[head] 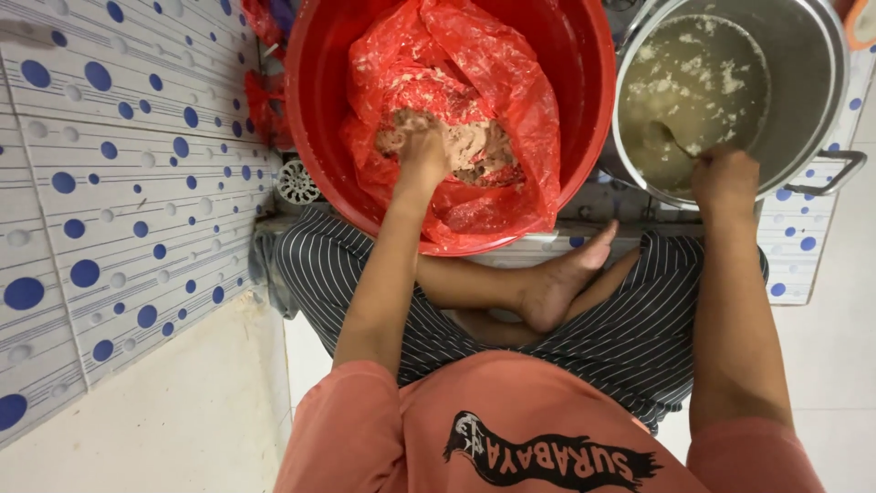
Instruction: A person is manually forming meatballs by squeezing meat dough through their hand and using a spoon to scoop the balls into a pot of boiling water.
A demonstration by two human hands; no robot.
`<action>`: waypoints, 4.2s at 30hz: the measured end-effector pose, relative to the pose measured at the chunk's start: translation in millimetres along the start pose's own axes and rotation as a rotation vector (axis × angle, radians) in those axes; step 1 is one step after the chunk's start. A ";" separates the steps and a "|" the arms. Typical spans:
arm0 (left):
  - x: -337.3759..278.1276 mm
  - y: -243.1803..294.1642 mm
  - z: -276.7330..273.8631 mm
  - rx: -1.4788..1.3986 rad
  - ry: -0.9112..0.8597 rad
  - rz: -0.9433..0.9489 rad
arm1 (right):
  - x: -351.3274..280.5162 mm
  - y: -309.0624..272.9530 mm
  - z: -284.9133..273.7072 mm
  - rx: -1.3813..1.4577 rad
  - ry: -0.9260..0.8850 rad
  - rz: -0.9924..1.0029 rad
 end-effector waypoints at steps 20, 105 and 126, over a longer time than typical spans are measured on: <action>56.7 -2.5 86.7 0.487 -0.383 0.218 | -95.7 -19.1 -60.8 0.625 0.192 0.120; -29.9 55.6 -37.4 -1.164 0.061 0.418 | -128.7 -77.7 -93.0 1.262 0.408 0.248; -22.4 49.8 -20.1 -1.176 0.256 0.636 | -154.1 -314.6 -139.7 0.322 0.458 -0.482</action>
Point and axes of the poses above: each hand's wrist, its own x-axis towards the middle knuckle, its own z-axis out of the palm, y = z × x, the point moved 6 cm from there along x, towards the middle knuckle, and after that the axes turned 2 degrees about z, right-handed, at the moved point
